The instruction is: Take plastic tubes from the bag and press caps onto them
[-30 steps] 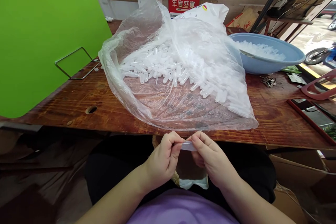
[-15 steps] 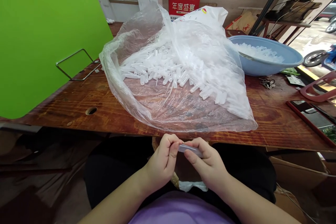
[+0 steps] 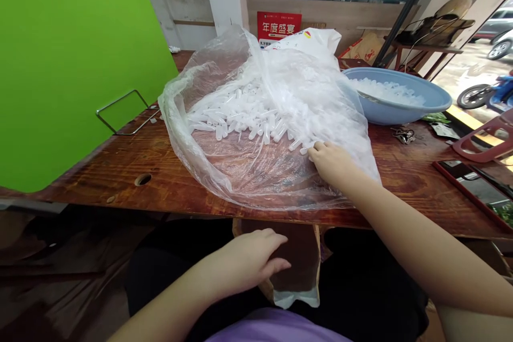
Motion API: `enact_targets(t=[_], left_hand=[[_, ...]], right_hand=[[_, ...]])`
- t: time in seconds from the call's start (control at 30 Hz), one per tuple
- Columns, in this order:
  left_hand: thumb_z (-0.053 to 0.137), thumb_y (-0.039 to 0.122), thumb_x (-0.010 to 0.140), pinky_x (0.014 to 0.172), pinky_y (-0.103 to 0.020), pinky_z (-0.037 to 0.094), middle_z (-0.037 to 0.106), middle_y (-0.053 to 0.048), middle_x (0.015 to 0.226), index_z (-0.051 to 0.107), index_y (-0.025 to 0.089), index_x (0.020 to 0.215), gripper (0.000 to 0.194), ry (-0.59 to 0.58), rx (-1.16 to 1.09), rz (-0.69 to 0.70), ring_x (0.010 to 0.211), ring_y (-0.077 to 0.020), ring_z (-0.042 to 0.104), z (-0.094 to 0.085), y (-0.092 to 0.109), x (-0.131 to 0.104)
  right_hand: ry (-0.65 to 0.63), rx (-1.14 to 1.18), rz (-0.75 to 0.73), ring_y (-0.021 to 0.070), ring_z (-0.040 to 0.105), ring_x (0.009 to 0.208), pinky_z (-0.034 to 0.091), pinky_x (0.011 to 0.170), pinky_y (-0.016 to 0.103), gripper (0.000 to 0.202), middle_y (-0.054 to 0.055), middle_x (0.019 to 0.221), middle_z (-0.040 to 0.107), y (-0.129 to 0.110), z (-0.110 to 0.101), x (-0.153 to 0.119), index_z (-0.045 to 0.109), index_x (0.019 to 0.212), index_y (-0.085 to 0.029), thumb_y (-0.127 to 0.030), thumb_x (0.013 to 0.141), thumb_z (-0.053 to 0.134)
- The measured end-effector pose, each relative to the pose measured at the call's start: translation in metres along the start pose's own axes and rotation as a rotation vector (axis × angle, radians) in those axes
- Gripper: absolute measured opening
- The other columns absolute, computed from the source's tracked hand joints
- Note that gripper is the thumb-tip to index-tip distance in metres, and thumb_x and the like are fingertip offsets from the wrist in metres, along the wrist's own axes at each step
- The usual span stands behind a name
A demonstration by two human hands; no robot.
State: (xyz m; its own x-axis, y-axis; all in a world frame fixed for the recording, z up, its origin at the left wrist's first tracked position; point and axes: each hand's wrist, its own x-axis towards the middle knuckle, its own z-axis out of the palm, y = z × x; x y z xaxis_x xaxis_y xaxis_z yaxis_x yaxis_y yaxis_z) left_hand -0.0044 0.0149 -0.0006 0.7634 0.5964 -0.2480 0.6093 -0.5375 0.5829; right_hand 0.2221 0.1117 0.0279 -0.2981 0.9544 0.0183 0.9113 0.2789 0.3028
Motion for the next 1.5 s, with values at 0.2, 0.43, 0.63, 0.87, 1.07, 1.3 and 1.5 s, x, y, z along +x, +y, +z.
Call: enact_targets(t=[0.2, 0.43, 0.63, 0.87, 1.07, 1.3, 1.5], left_hand=[[0.033, 0.024, 0.089, 0.079, -0.031, 0.046, 0.065, -0.007, 0.103, 0.059, 0.017, 0.105, 0.032, 0.53, 0.192, -0.416, 0.093, -0.0215, 0.059, -0.118, -0.037, 0.053], [0.054, 0.03, 0.079, 0.079, -0.037, 0.045, 0.066, -0.015, 0.1, 0.064, 0.013, 0.095, 0.025, 0.521, 0.293, -0.619, 0.093, -0.0294, 0.061, -0.165, -0.098, 0.133], [0.042, 0.015, 0.083, 0.085, -0.035, 0.044, 0.059, -0.011, 0.112, 0.054, 0.014, 0.113, 0.032, 0.576, 0.38, -0.566, 0.1, -0.0222, 0.057, -0.191, -0.127, 0.13], [0.052, 0.013, 0.067, 0.101, -0.03, 0.031, 0.047, -0.004, 0.126, 0.054, 0.023, 0.119, 0.052, 0.437, 0.49, -0.269, 0.117, -0.0218, 0.042, -0.18, -0.133, 0.132], [0.044, 0.012, 0.077, 0.097, -0.035, 0.034, 0.058, -0.011, 0.111, 0.065, 0.016, 0.095, 0.028, 0.452, 0.453, -0.218, 0.109, -0.025, 0.05, -0.17, -0.123, 0.144], [0.038, 0.034, 0.09, 0.083, -0.032, 0.046, 0.061, -0.008, 0.113, 0.048, 0.017, 0.114, 0.031, 0.654, 0.168, -0.145, 0.099, -0.0196, 0.058, -0.135, -0.059, 0.096], [0.063, 0.037, 0.078, 0.076, -0.031, 0.049, 0.069, -0.008, 0.1, 0.049, 0.018, 0.088, 0.026, 0.455, -1.265, 0.067, 0.089, -0.0185, 0.064, -0.051, 0.012, 0.045]], right_hand=[[0.017, -0.039, -0.098, 0.025, 0.056, 0.09, 0.041, 0.069, 0.031, 0.024, 0.014, 0.096, 0.06, -0.001, 0.004, 0.002, 0.061, 0.1, -0.009, -0.006, 0.085, 0.042], [0.145, -0.061, -0.169, 0.0235, 0.055, 0.091, 0.042, 0.075, 0.03, 0.025, 0.012, 0.102, 0.061, -0.001, 0.004, -0.024, 0.063, 0.101, -0.013, -0.006, 0.083, 0.047], [0.56, 0.122, -0.156, 0.0243, 0.055, 0.095, 0.045, 0.078, 0.034, 0.022, 0.011, 0.102, 0.064, 0.001, 0.016, -0.059, 0.063, 0.101, -0.015, -0.011, 0.086, 0.048], [0.741, 0.919, -0.061, 0.0175, 0.06, 0.091, 0.051, 0.078, 0.031, 0.027, 0.006, 0.1, 0.063, -0.035, 0.017, -0.094, 0.055, 0.11, -0.024, -0.014, 0.085, 0.055], [0.685, 1.384, 0.14, 0.0168, 0.06, 0.085, 0.054, 0.064, 0.026, 0.02, 0.005, 0.093, 0.06, -0.064, 0.033, -0.093, 0.057, 0.101, -0.026, -0.019, 0.082, 0.059], [0.771, 1.576, 0.262, 0.016, 0.06, 0.091, 0.053, 0.074, 0.028, 0.019, 0.004, 0.098, 0.06, -0.067, 0.03, -0.095, 0.053, 0.096, -0.025, -0.015, 0.08, 0.06], [0.918, 1.277, 0.152, 0.0173, 0.06, 0.089, 0.053, 0.076, 0.031, 0.031, 0.006, 0.096, 0.061, -0.077, 0.006, -0.098, 0.058, 0.105, -0.026, -0.009, 0.08, 0.058]])
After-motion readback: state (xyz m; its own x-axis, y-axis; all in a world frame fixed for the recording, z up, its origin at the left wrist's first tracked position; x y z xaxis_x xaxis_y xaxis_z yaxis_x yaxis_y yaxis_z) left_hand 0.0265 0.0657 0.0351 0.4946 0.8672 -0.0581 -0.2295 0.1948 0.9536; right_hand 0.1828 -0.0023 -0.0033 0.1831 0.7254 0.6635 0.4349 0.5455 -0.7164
